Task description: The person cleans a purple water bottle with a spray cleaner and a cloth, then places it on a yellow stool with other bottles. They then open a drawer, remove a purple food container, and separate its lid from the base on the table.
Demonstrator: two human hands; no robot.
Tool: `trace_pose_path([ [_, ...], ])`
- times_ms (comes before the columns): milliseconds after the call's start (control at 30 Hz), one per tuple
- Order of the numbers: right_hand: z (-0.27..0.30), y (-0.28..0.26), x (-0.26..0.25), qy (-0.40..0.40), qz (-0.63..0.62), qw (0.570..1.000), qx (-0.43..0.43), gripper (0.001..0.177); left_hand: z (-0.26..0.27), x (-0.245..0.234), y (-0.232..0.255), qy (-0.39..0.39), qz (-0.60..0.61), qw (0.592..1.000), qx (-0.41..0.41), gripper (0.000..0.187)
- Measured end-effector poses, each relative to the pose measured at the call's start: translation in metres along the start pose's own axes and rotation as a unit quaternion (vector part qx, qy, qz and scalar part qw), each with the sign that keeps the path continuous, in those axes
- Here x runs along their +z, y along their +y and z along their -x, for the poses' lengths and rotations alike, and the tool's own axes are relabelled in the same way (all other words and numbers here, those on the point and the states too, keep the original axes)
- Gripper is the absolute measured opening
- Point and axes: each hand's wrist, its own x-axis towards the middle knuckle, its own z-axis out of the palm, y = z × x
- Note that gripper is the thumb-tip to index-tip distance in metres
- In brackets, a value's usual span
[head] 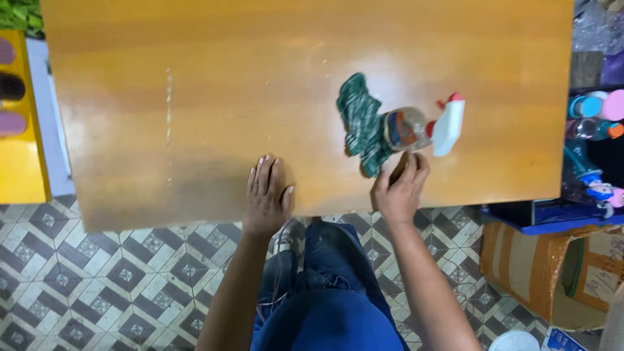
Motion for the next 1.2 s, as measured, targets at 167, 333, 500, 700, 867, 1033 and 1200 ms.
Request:
trace_pose_path([
  [167,0.033,-0.005,0.002,-0.028,0.069,0.997,-0.001,0.057,0.042,-0.019,-0.035,-0.008,-0.072,0.997,0.0,0.069],
  [333,0.092,-0.007,0.012,0.011,0.093,0.994,-0.06,0.054,0.076,-0.044,-0.063,-0.02,-0.089,0.996,-0.02,0.072],
  [500,0.187,-0.017,0.053,0.04,-0.099,0.993,0.043,0.032,0.102,-0.053,-0.083,-0.028,-0.088,0.995,-0.035,0.074],
  [700,0.207,-0.023,0.147,-0.144,-0.461,0.77,0.416,0.038,0.108,-0.052,-0.089,-0.048,-0.1,0.993,-0.03,0.07],
  [867,0.164,-0.01,0.163,-0.184,-0.569,0.666,0.447,0.035,0.108,-0.054,-0.088,-0.052,-0.107,0.992,-0.039,0.069],
  [1033,0.144,-0.009,0.166,-0.173,-0.615,0.633,0.437,0.032,0.104,-0.055,-0.086,-0.045,-0.116,0.992,-0.03,0.069],
  [1200,0.142,0.001,0.183,-0.141,-0.636,0.616,0.443,0.027,0.105,-0.055,-0.086,-0.039,-0.118,0.992,-0.027,0.069],
])
